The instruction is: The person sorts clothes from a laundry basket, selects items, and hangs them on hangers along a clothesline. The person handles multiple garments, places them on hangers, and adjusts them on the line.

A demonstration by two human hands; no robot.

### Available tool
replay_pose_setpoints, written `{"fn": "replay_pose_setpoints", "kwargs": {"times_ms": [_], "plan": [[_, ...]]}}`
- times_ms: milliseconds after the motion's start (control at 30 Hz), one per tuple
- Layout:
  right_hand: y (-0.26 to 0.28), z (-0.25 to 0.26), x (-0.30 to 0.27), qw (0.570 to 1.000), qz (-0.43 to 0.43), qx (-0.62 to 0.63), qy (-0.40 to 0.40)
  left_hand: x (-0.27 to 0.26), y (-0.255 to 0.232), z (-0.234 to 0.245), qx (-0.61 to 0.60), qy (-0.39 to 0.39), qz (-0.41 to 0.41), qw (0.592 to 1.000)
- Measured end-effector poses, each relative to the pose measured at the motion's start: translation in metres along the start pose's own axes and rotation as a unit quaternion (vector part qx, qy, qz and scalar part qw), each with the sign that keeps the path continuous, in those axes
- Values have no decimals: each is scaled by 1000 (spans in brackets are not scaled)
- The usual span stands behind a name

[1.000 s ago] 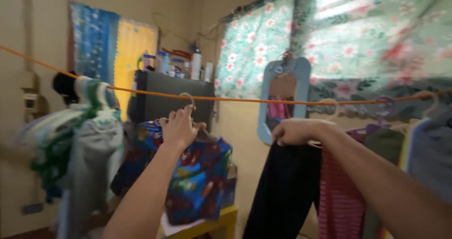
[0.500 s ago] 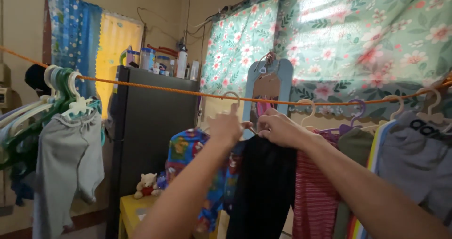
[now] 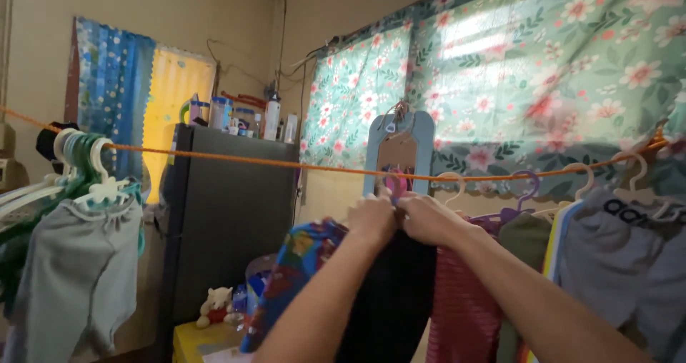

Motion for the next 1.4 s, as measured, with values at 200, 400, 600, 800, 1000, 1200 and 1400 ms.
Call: {"fn": "replay_pose_setpoints", "kwargs": {"times_ms": [200, 400, 600, 800, 1000, 1200, 1400], "plan": [[31, 37, -34, 996, -17, 74, -50, 13, -9, 3, -77, -33, -55, 995], [30, 35, -17, 991, -7, 89, -103, 65, 8, 3, -161, 62, -74, 982], [28, 22, -14, 998, -52, 26, -37, 104, 21, -71, -213, 203, -83, 952], [24, 8, -22, 997, -51, 64, -10, 73, 32, -91, 484, -54, -355, 798], [13, 10, -25, 975, 7, 182, -129, -17, 61, 47, -78, 162, -29, 983], [47, 44, -8, 946, 54, 24, -320, -26, 128, 91, 153, -54, -72, 984], [167, 30, 64, 931, 143, 99, -320, -74, 226, 200, 273, -232, 9, 934]]}}
Point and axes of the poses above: each hand's wrist, its own x-axis towards the middle knuckle, its own z-axis out of the back of the hand, y = z × x, the point moved 2 cm from there along x, towards the middle knuckle, and after that the axes turned 11 degrees about z, right-handed, at the moved point
